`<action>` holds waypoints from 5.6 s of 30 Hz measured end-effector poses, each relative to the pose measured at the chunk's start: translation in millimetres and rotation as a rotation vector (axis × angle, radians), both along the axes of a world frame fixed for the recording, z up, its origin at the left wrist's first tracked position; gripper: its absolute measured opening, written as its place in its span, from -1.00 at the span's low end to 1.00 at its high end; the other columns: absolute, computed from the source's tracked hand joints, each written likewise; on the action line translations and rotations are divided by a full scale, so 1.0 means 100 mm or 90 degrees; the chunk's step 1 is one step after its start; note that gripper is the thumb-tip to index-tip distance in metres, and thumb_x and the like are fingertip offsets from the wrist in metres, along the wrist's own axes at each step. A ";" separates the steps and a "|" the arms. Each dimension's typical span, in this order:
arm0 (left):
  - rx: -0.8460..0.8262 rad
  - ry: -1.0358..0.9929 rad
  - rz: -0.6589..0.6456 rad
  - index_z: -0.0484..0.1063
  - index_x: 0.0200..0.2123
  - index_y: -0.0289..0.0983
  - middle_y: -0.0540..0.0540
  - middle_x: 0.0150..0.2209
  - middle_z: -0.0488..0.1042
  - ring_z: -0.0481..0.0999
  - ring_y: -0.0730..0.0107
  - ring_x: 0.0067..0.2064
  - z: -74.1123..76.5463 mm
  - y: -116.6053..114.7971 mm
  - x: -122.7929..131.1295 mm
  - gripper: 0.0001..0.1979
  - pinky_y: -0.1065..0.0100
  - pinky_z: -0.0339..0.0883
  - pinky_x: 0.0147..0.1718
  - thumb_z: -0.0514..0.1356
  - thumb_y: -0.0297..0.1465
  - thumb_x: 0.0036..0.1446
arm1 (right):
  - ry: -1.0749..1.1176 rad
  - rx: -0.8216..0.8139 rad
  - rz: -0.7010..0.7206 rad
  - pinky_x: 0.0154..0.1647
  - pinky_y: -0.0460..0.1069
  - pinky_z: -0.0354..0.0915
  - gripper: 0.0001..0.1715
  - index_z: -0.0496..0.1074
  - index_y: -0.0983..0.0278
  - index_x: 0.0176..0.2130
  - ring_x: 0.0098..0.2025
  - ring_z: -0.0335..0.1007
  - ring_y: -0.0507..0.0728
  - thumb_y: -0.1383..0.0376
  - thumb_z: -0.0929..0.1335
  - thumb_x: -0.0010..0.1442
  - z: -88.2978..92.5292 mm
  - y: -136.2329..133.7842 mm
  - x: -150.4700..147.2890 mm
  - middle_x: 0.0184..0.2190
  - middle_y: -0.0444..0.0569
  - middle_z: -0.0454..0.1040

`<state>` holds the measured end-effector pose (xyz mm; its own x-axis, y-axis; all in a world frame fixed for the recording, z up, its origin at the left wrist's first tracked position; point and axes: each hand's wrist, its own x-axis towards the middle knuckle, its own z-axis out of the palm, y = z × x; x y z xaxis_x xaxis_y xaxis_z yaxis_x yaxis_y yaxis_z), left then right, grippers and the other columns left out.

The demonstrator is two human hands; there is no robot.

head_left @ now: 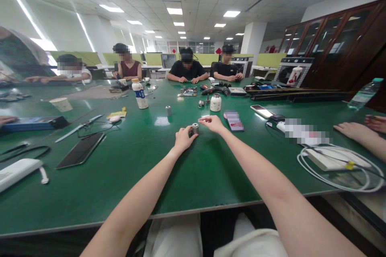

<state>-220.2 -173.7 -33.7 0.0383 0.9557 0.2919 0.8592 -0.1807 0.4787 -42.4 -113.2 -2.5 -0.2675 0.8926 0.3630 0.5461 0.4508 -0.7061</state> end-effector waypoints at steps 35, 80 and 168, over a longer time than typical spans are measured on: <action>-0.005 -0.007 0.000 0.39 0.13 -0.15 -0.13 0.01 0.59 0.45 0.08 0.13 0.01 -0.01 0.00 -0.56 0.08 0.27 0.09 0.27 -0.26 0.18 | -0.108 0.020 -0.054 -0.35 -0.11 0.21 -0.61 0.64 0.16 -0.07 -0.36 0.38 0.05 0.03 0.36 0.26 0.07 -0.01 -0.15 -0.34 -0.07 0.61; -0.012 -0.014 0.002 0.40 0.13 -0.16 -0.14 0.01 0.59 0.44 0.04 0.13 0.02 -0.01 0.01 -0.56 0.04 0.27 0.10 0.28 -0.28 0.18 | -0.135 -0.012 -0.122 -0.34 -0.09 0.20 -0.47 0.65 0.20 -0.24 -0.31 0.43 0.08 -0.10 0.27 0.31 0.21 -0.19 -0.19 -0.32 -0.04 0.59; -0.004 -0.007 0.000 0.39 0.13 -0.13 -0.14 0.00 0.59 0.44 0.06 0.12 0.00 0.00 0.00 -0.55 0.08 0.26 0.09 0.27 -0.24 0.18 | -0.296 -0.123 -0.002 -0.06 -0.02 0.34 -0.66 0.62 0.04 -0.05 -0.10 0.53 0.16 0.02 0.42 0.22 -0.09 -0.15 0.17 -0.18 -0.09 0.64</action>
